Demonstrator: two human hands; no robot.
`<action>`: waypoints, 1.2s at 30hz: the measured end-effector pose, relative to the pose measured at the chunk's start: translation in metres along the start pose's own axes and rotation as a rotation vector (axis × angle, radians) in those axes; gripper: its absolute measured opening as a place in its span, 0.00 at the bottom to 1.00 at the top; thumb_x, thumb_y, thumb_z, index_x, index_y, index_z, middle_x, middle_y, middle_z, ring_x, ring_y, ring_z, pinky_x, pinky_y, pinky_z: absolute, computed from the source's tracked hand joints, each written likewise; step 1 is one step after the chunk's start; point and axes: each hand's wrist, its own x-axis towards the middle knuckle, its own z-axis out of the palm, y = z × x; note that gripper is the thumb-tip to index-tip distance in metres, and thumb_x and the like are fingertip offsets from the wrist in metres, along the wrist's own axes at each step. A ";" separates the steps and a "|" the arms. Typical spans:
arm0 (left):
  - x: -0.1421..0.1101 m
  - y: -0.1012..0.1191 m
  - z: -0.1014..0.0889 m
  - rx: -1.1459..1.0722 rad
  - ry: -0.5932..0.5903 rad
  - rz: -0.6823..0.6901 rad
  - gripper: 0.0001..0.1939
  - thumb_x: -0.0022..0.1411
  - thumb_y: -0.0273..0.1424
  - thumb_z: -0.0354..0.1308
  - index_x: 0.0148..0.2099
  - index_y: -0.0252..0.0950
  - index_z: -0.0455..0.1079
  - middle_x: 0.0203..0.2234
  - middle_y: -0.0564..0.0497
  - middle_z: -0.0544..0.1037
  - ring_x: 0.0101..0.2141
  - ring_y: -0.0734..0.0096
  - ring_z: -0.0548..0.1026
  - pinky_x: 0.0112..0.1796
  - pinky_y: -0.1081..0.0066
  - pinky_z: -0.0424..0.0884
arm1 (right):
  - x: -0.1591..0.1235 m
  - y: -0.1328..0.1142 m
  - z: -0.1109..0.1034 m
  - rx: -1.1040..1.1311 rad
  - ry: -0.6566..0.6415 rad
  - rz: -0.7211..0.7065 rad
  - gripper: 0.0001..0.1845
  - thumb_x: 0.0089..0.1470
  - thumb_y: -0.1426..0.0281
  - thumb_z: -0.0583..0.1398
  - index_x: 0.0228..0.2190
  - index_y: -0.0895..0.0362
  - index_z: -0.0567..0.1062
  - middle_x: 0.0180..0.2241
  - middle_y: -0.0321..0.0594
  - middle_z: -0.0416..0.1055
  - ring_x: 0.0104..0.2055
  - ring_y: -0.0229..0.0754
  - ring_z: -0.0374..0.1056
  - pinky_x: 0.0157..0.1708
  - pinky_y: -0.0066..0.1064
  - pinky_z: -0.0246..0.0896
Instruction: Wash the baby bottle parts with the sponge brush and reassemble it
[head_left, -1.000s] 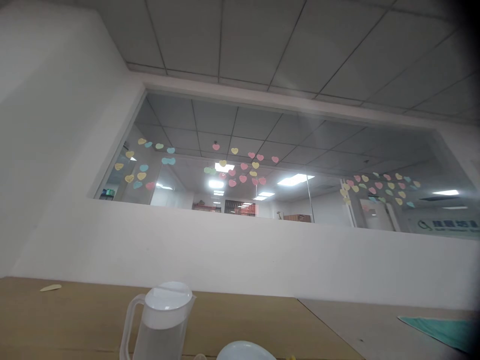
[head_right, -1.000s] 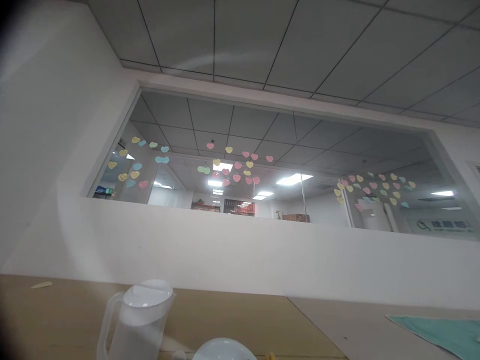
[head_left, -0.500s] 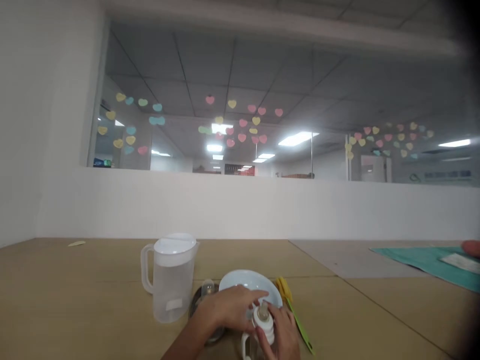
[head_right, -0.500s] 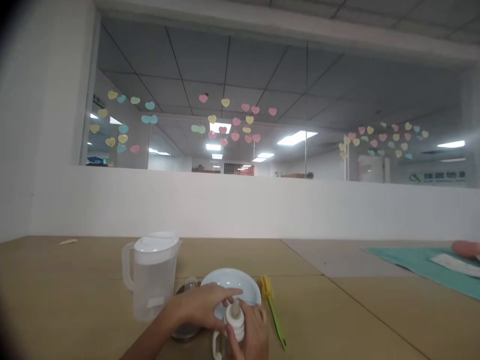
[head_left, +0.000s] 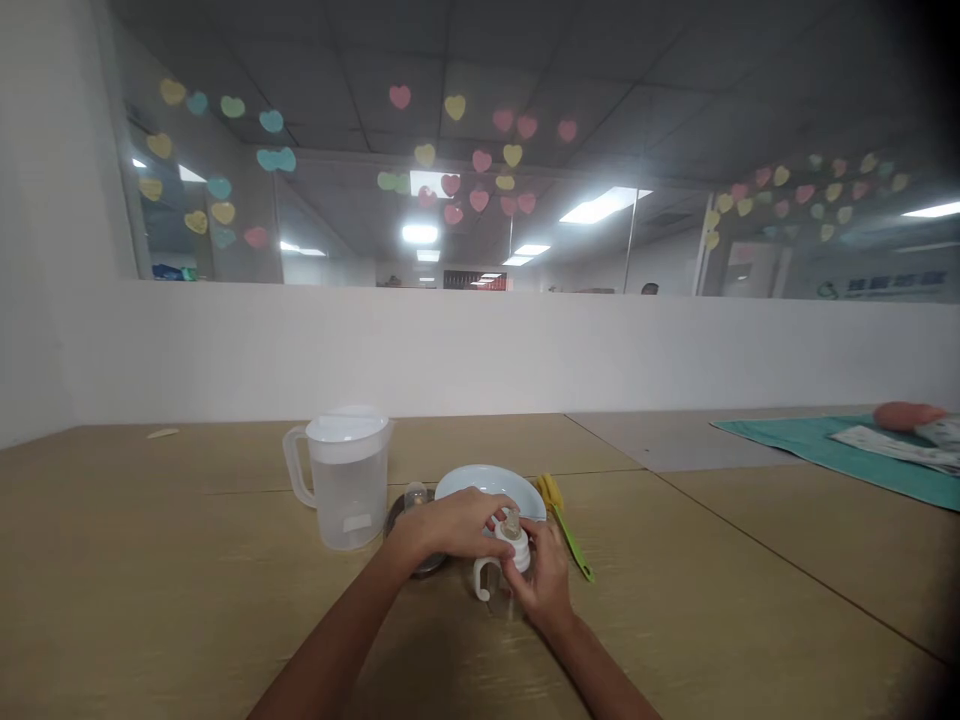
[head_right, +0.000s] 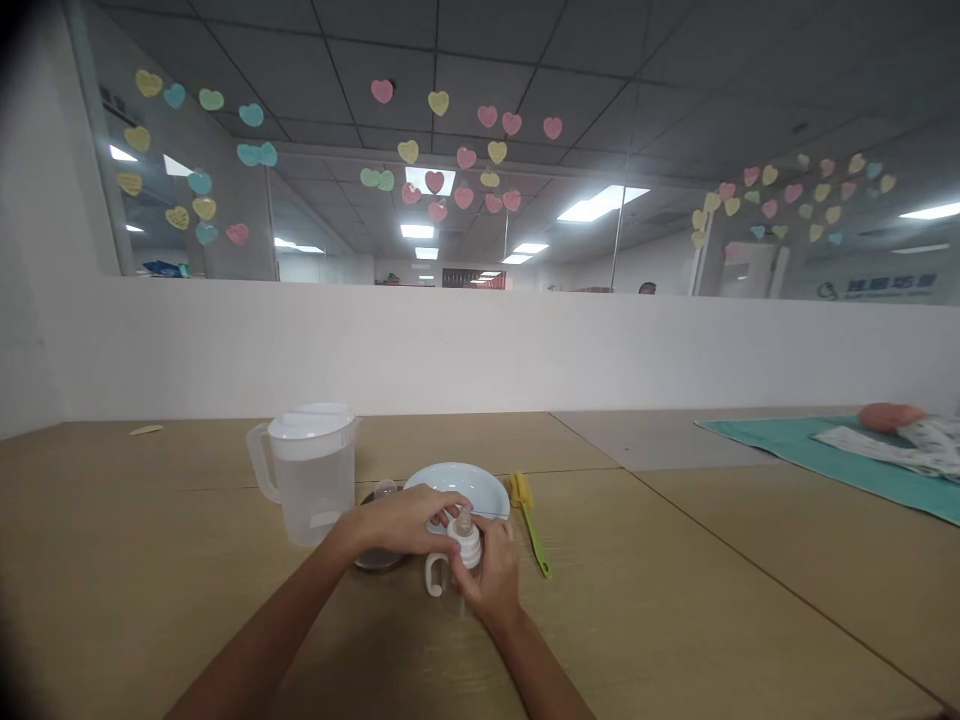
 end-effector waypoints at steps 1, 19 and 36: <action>0.001 0.002 0.001 0.003 0.011 0.002 0.17 0.55 0.42 0.54 0.44 0.40 0.66 0.37 0.52 0.75 0.36 0.67 0.72 0.33 0.74 0.64 | -0.001 0.001 0.000 0.008 -0.006 0.012 0.16 0.51 0.66 0.56 0.42 0.57 0.65 0.34 0.43 0.68 0.36 0.45 0.65 0.34 0.37 0.62; 0.010 -0.007 0.007 -0.057 -0.105 0.076 0.11 0.60 0.37 0.47 0.44 0.39 0.58 0.33 0.53 0.72 0.34 0.70 0.69 0.33 0.74 0.62 | -0.008 0.008 0.008 0.108 -0.038 0.162 0.24 0.49 0.60 0.59 0.45 0.60 0.63 0.38 0.48 0.71 0.38 0.47 0.70 0.36 0.37 0.67; 0.021 0.025 0.024 0.351 0.162 -0.255 0.18 0.58 0.41 0.47 0.39 0.32 0.68 0.31 0.41 0.76 0.35 0.55 0.74 0.33 0.66 0.67 | -0.006 0.003 0.005 0.043 -0.084 0.141 0.26 0.47 0.59 0.57 0.46 0.59 0.61 0.32 0.45 0.74 0.29 0.46 0.72 0.26 0.33 0.67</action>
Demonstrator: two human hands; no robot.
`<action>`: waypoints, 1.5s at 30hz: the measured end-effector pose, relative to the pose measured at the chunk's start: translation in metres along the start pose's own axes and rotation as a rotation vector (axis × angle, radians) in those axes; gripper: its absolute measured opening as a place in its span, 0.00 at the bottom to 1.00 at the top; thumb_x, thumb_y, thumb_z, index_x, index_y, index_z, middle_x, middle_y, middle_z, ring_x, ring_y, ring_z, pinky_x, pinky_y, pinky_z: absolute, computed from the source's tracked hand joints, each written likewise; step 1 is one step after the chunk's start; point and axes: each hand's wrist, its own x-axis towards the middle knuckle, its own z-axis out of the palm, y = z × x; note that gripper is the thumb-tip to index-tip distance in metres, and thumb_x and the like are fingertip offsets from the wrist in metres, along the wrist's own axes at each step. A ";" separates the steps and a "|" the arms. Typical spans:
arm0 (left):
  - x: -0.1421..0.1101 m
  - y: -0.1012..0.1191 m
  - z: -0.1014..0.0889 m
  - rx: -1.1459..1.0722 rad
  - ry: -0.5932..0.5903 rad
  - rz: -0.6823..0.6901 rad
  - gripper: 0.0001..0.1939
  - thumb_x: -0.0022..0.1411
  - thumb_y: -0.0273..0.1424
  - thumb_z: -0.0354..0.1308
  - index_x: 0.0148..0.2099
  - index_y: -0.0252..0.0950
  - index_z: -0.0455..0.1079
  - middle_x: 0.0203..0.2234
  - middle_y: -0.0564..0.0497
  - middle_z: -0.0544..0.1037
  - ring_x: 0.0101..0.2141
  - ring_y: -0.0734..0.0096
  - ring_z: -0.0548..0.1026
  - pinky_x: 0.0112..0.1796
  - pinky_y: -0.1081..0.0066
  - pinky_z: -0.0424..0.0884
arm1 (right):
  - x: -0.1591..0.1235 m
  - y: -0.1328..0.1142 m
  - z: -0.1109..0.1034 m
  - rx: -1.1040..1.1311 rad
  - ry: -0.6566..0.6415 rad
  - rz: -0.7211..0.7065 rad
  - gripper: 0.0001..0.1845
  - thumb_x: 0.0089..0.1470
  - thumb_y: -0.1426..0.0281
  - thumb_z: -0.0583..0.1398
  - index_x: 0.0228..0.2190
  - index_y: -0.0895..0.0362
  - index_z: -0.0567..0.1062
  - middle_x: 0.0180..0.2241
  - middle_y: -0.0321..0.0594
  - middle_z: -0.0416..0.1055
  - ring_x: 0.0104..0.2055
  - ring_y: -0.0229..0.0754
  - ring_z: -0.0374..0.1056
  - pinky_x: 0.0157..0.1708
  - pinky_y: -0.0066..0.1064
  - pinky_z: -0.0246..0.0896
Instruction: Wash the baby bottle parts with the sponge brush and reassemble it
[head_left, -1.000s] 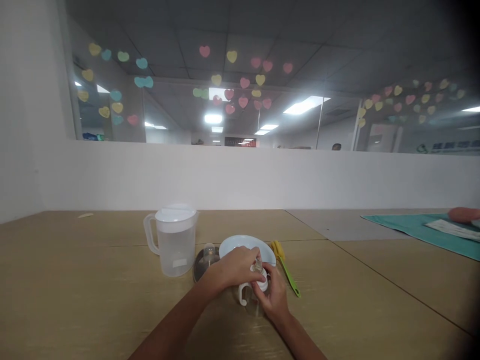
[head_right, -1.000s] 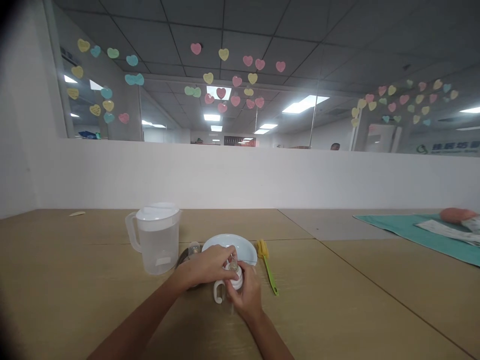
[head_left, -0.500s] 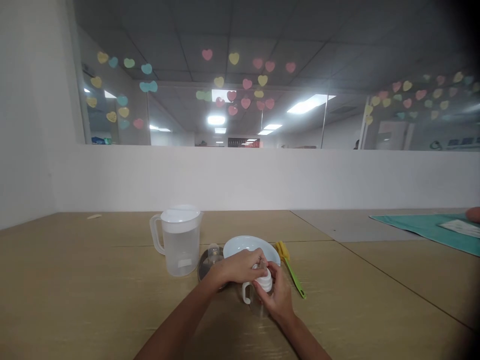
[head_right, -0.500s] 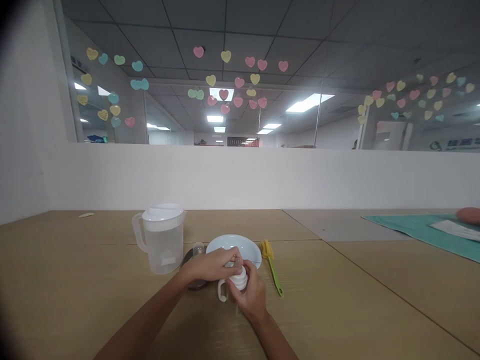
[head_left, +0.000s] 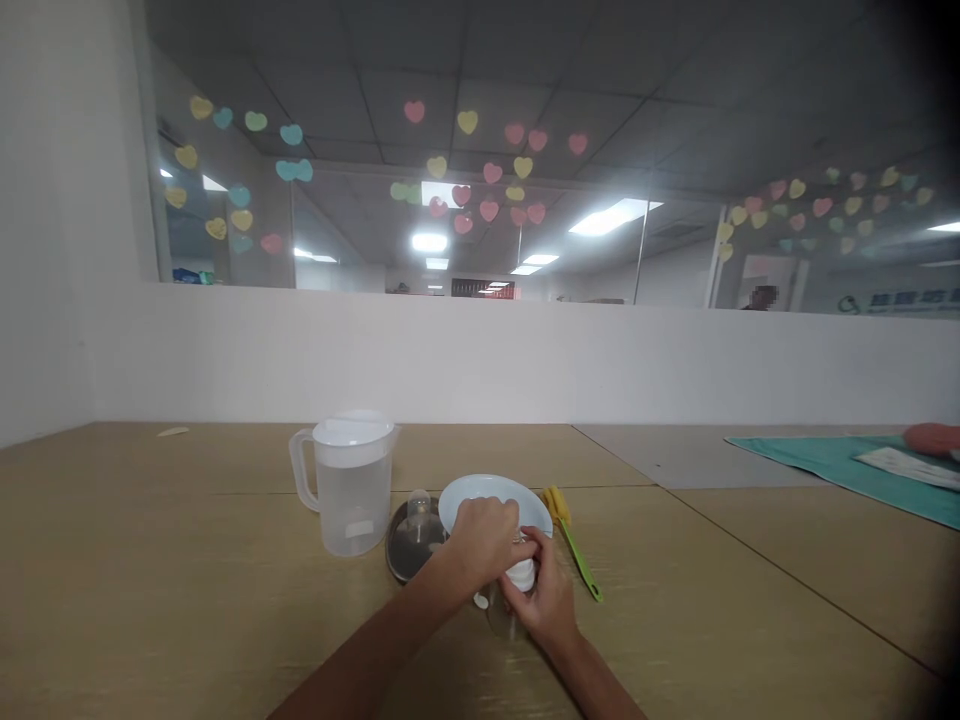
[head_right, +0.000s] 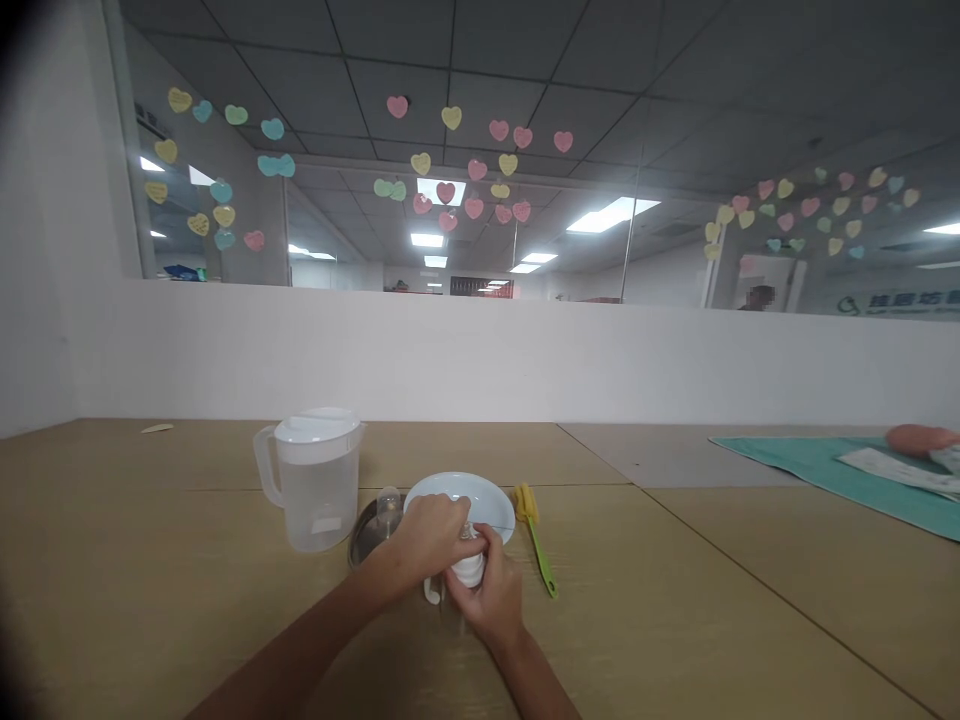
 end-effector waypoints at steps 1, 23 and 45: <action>-0.001 -0.004 -0.002 -0.034 -0.010 0.029 0.19 0.58 0.43 0.48 0.39 0.33 0.68 0.31 0.42 0.76 0.34 0.56 0.74 0.33 0.65 0.67 | 0.000 0.000 0.000 -0.009 0.010 -0.006 0.26 0.48 0.59 0.57 0.46 0.59 0.61 0.32 0.46 0.74 0.30 0.46 0.72 0.26 0.33 0.67; -0.005 -0.034 -0.004 -0.441 -0.179 0.248 0.41 0.50 0.41 0.58 0.63 0.38 0.47 0.53 0.45 0.65 0.53 0.57 0.63 0.51 0.63 0.61 | -0.003 0.006 0.000 0.041 -0.012 0.009 0.27 0.47 0.64 0.57 0.49 0.59 0.59 0.37 0.47 0.73 0.35 0.47 0.73 0.30 0.33 0.68; 0.012 -0.052 0.007 -0.708 -0.307 0.404 0.50 0.43 0.31 0.65 0.65 0.44 0.42 0.49 0.47 0.70 0.47 0.64 0.70 0.45 0.68 0.66 | 0.003 0.001 0.000 0.030 0.053 -0.038 0.29 0.44 0.56 0.61 0.45 0.57 0.60 0.34 0.45 0.73 0.33 0.46 0.73 0.29 0.32 0.69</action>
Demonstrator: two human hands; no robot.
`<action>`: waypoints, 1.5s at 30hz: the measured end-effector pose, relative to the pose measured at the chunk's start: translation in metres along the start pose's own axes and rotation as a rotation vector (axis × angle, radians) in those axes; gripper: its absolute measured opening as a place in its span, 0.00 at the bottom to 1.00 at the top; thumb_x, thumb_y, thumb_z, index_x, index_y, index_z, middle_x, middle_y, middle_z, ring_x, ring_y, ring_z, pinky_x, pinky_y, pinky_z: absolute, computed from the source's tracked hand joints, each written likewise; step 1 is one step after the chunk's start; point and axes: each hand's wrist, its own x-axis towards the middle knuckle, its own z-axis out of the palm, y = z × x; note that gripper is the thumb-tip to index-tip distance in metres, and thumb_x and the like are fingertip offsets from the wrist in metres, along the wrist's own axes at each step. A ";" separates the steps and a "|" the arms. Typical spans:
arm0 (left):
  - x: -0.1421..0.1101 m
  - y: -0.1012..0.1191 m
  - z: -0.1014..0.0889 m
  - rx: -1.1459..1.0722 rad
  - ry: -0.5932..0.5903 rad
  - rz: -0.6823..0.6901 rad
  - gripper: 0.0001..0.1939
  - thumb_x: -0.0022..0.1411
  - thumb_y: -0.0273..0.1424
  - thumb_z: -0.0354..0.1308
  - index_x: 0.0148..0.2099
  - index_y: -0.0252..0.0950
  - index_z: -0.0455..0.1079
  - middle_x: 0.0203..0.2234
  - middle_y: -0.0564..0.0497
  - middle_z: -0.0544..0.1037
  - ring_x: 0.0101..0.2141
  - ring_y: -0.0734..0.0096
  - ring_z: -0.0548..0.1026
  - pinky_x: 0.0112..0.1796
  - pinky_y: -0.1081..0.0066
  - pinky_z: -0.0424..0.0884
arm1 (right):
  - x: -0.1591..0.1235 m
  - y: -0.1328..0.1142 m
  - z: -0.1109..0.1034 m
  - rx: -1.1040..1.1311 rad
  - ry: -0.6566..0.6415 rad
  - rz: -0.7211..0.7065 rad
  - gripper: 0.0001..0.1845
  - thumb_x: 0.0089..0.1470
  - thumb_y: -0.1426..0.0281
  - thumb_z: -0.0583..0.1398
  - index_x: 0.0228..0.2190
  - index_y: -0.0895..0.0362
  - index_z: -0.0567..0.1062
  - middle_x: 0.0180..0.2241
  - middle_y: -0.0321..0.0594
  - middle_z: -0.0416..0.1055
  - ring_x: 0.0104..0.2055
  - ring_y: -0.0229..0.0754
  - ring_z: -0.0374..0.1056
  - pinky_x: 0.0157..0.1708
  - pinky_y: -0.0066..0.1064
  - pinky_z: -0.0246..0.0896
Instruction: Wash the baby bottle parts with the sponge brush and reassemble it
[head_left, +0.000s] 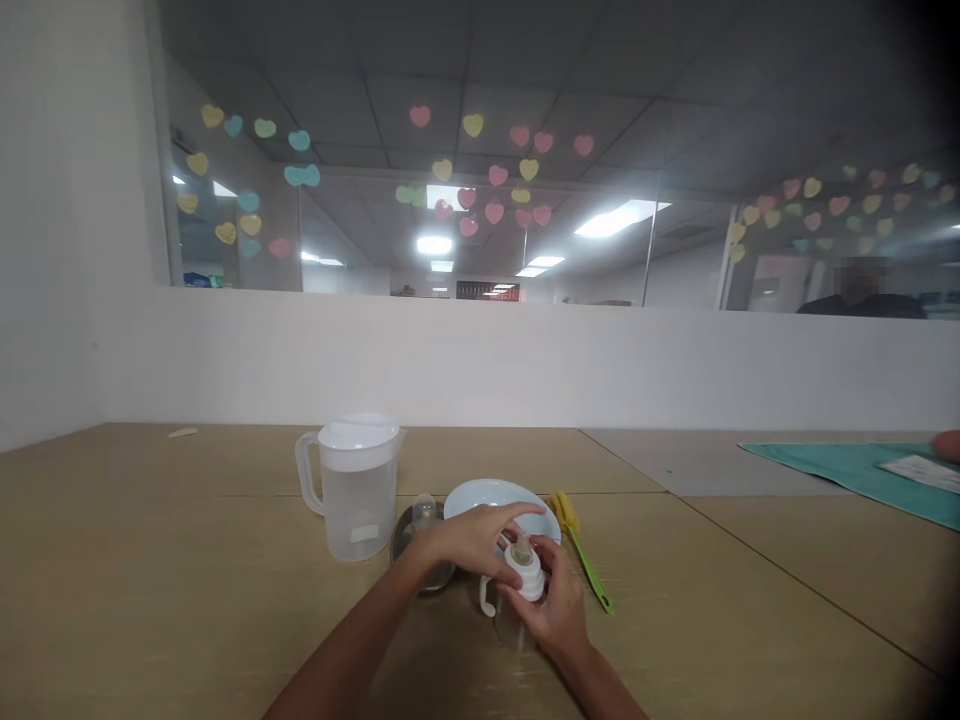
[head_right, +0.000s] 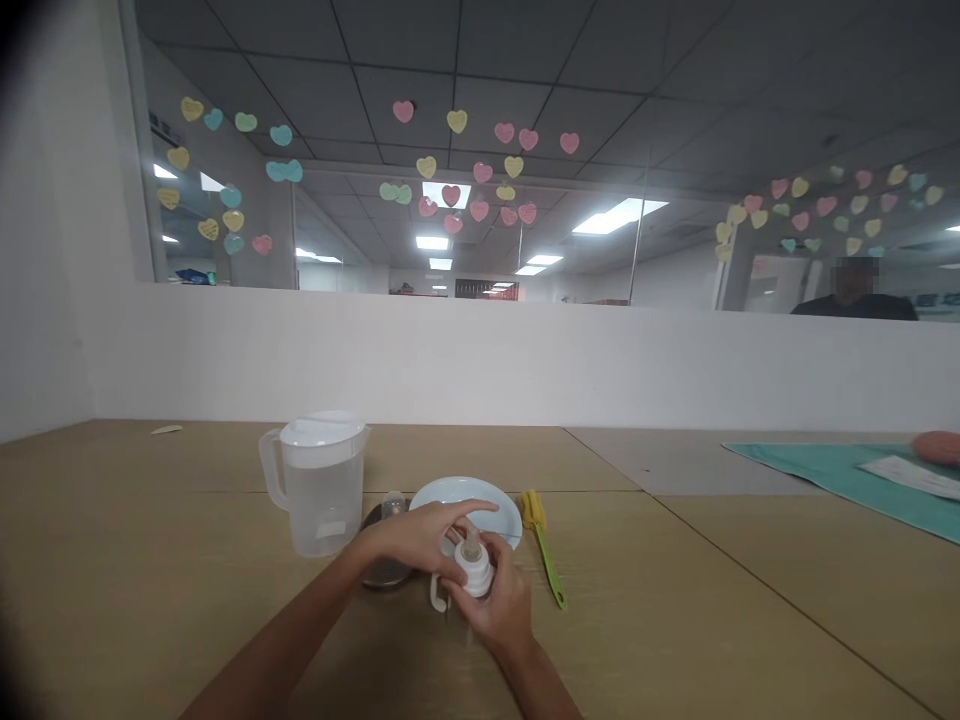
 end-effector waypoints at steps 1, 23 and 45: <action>-0.002 -0.004 -0.004 -0.059 -0.021 -0.007 0.52 0.45 0.32 0.65 0.66 0.43 0.37 0.53 0.44 0.67 0.49 0.64 0.68 0.46 0.68 0.66 | 0.001 0.000 -0.001 -0.003 -0.001 -0.004 0.28 0.46 0.57 0.60 0.45 0.57 0.60 0.33 0.45 0.73 0.32 0.45 0.73 0.29 0.32 0.69; -0.017 -0.046 -0.029 0.752 0.352 -0.712 0.14 0.57 0.21 0.49 0.45 0.27 0.68 0.43 0.36 0.72 0.45 0.55 0.71 0.43 0.63 0.67 | 0.010 -0.006 -0.002 -0.128 0.083 -0.080 0.16 0.49 0.57 0.57 0.34 0.55 0.62 0.25 0.39 0.71 0.25 0.40 0.70 0.23 0.27 0.66; -0.012 0.029 -0.001 0.322 0.220 -0.132 0.24 0.47 0.33 0.60 0.49 0.37 0.67 0.43 0.47 0.72 0.36 0.66 0.72 0.35 0.72 0.68 | -0.002 -0.011 0.004 -0.095 -0.004 0.155 0.20 0.50 0.56 0.54 0.40 0.57 0.64 0.28 0.43 0.73 0.26 0.46 0.71 0.22 0.33 0.65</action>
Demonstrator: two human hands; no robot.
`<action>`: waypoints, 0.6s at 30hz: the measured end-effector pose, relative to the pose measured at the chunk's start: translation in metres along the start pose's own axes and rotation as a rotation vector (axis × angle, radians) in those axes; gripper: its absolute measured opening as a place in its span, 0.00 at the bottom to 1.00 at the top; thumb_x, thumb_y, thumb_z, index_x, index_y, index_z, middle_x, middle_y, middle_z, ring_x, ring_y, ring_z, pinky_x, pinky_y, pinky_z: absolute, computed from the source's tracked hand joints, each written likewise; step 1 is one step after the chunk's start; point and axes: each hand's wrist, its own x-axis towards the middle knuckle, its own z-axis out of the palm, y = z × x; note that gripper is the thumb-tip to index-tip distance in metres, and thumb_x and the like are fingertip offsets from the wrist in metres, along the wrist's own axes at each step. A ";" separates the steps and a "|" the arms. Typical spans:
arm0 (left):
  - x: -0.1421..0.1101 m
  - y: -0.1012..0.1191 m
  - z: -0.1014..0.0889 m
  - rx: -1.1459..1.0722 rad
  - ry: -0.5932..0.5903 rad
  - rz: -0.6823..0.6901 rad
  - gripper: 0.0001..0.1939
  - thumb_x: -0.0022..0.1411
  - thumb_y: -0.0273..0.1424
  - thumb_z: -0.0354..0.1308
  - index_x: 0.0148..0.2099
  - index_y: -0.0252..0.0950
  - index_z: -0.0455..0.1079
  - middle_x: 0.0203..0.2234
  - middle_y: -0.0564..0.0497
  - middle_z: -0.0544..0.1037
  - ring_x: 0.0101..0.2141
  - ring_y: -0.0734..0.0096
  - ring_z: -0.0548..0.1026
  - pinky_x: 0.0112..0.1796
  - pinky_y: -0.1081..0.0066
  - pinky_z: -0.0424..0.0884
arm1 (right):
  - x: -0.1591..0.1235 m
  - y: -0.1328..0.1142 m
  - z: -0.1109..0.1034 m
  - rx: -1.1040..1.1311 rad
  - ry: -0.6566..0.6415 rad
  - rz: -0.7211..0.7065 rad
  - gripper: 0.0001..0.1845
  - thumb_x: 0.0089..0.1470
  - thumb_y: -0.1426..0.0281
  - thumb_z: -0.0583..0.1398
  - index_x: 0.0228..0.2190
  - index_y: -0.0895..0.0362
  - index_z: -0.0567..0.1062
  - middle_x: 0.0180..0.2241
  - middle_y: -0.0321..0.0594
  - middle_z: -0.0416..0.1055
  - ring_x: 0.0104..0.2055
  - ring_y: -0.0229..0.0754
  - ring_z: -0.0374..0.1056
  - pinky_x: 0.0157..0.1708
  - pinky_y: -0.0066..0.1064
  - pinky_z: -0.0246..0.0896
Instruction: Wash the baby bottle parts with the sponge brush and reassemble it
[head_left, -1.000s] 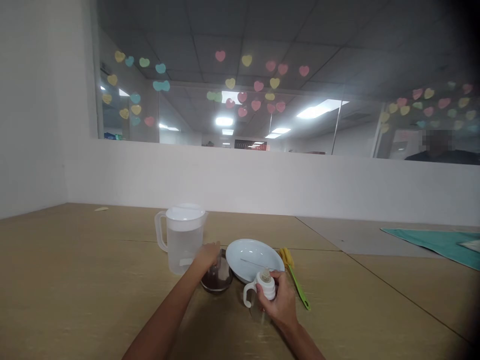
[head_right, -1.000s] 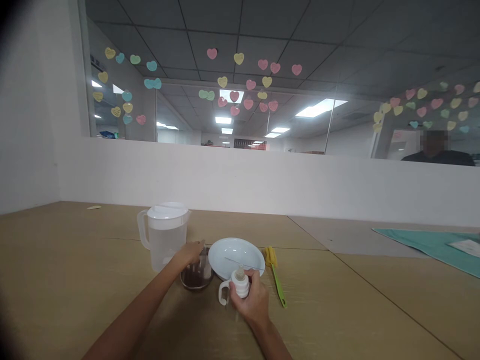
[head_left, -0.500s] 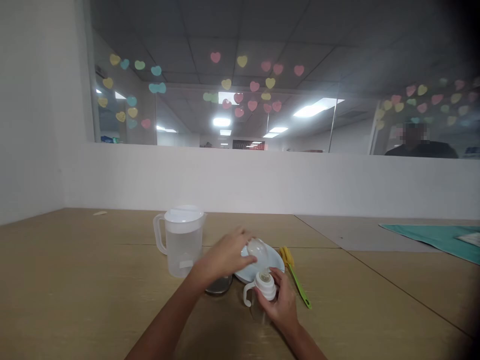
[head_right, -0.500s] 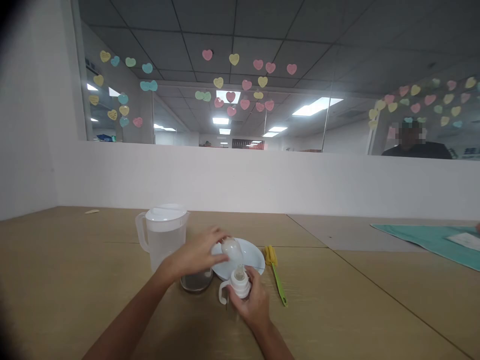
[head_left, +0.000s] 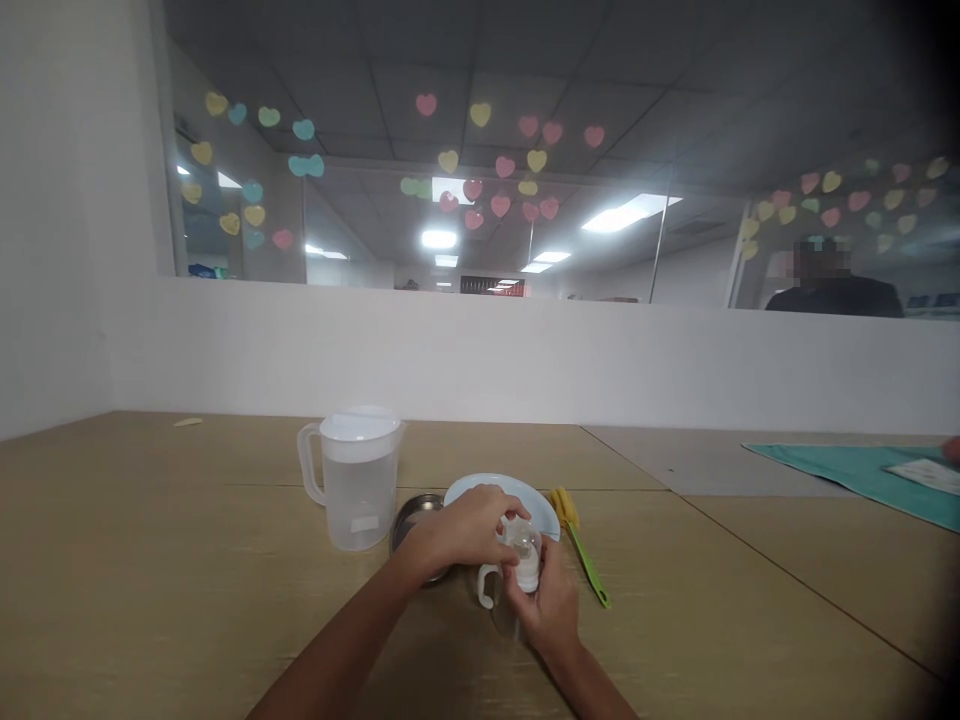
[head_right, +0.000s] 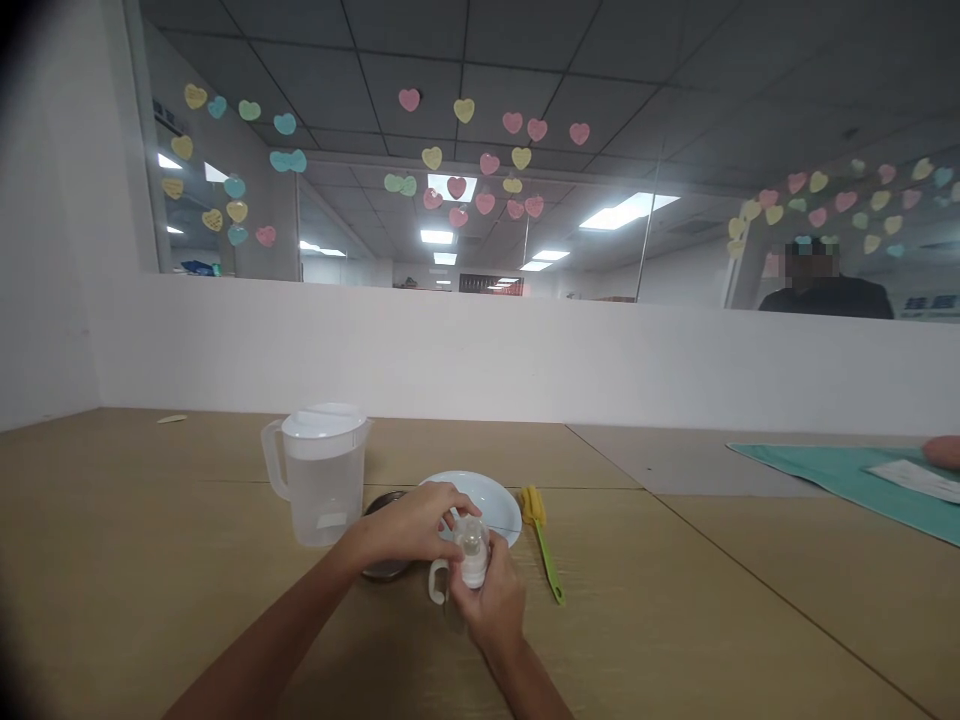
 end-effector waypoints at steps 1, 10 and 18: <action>0.001 -0.001 0.001 0.000 0.002 0.002 0.24 0.47 0.32 0.60 0.49 0.37 0.67 0.43 0.47 0.72 0.36 0.66 0.73 0.35 0.72 0.68 | 0.000 -0.002 0.000 -0.013 0.007 0.009 0.19 0.50 0.55 0.54 0.38 0.56 0.64 0.27 0.42 0.73 0.25 0.46 0.70 0.21 0.33 0.64; 0.002 -0.006 0.001 -0.049 -0.007 -0.001 0.26 0.46 0.33 0.61 0.50 0.40 0.66 0.44 0.48 0.71 0.38 0.67 0.72 0.36 0.71 0.69 | -0.001 0.002 -0.001 -0.020 -0.005 -0.009 0.20 0.49 0.56 0.54 0.39 0.58 0.65 0.27 0.42 0.73 0.25 0.45 0.70 0.21 0.31 0.62; 0.002 -0.008 -0.003 -0.161 -0.032 0.009 0.32 0.50 0.48 0.58 0.55 0.40 0.61 0.45 0.48 0.70 0.41 0.65 0.71 0.41 0.68 0.67 | 0.000 0.010 -0.005 0.055 -0.069 -0.105 0.28 0.48 0.54 0.57 0.46 0.59 0.62 0.34 0.46 0.74 0.32 0.48 0.72 0.28 0.35 0.68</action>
